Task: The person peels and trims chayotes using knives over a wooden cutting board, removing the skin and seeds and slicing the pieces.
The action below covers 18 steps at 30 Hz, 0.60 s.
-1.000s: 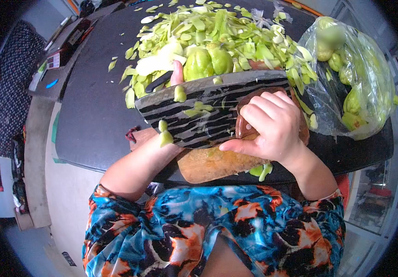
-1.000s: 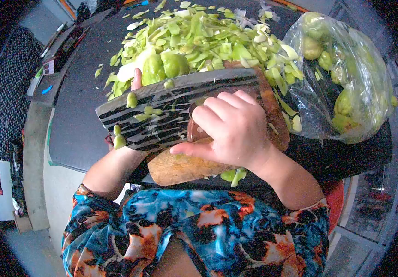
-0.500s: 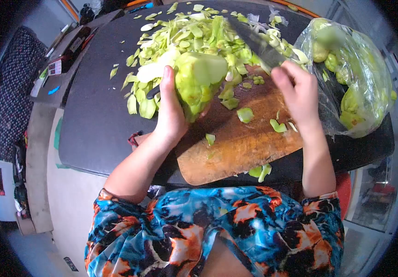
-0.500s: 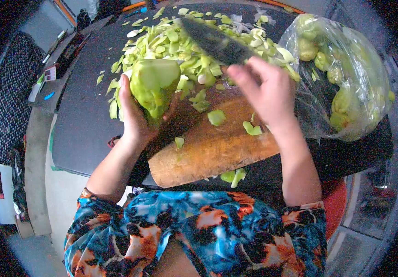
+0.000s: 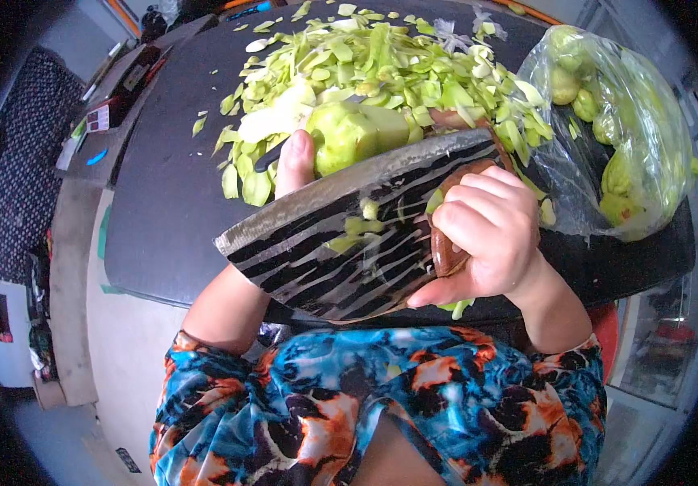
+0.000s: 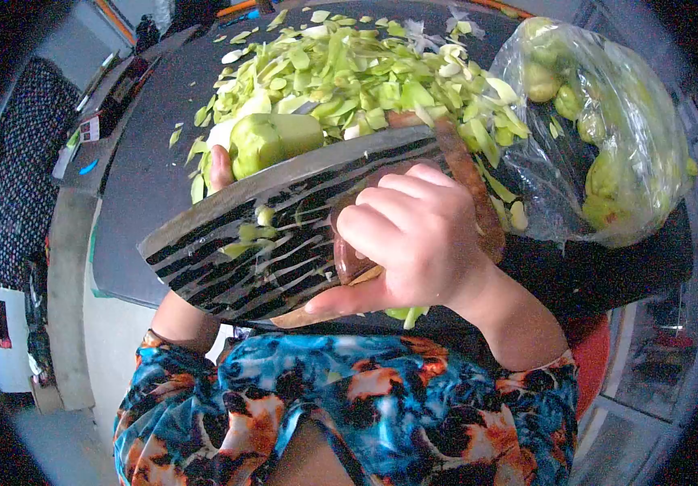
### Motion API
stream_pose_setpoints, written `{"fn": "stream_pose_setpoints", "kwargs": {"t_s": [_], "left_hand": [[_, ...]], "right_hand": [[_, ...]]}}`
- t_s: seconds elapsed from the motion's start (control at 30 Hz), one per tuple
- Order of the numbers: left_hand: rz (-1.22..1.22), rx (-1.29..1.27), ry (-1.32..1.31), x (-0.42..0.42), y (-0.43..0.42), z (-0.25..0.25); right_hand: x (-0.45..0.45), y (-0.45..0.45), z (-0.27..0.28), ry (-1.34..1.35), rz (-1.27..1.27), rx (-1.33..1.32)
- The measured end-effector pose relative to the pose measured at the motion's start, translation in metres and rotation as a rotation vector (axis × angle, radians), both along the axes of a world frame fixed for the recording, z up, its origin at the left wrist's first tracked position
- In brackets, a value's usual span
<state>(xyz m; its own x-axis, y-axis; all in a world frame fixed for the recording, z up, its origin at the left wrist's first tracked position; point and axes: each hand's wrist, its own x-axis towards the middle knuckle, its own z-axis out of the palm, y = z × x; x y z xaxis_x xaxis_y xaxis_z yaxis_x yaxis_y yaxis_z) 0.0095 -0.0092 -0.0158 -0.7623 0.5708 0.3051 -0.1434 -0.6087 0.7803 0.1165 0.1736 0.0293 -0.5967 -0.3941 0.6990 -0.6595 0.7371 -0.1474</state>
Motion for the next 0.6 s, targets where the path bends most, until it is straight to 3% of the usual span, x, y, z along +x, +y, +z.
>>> {"fn": "stream_pose_setpoints", "kwargs": {"t_s": [0.13,0.2,0.27,0.3,0.37,0.6], "left_hand": [[-0.013,-0.066,-0.016,-0.007,0.000,-0.012],[-0.136,-0.029,-0.480,-0.012,-0.001,-0.009],[-0.053,-0.093,-0.421,-0.024,-0.013,-0.029],[0.000,-0.078,-0.322,-0.016,-0.011,-0.012],[0.137,0.001,-0.373,-0.020,-0.006,-0.021],[0.063,0.018,-0.435,-0.021,-0.008,-0.022]], "right_hand": [[-0.001,0.001,-0.002,-0.036,-0.026,0.019],[-0.008,0.006,-0.008,0.010,-0.078,0.004],[-0.016,0.013,-0.012,0.049,-0.152,0.005],[-0.018,0.014,-0.014,0.063,-0.166,-0.008],[-0.022,0.015,-0.019,0.091,-0.193,-0.032],[-0.017,0.012,-0.012,0.054,-0.195,0.001]]}}
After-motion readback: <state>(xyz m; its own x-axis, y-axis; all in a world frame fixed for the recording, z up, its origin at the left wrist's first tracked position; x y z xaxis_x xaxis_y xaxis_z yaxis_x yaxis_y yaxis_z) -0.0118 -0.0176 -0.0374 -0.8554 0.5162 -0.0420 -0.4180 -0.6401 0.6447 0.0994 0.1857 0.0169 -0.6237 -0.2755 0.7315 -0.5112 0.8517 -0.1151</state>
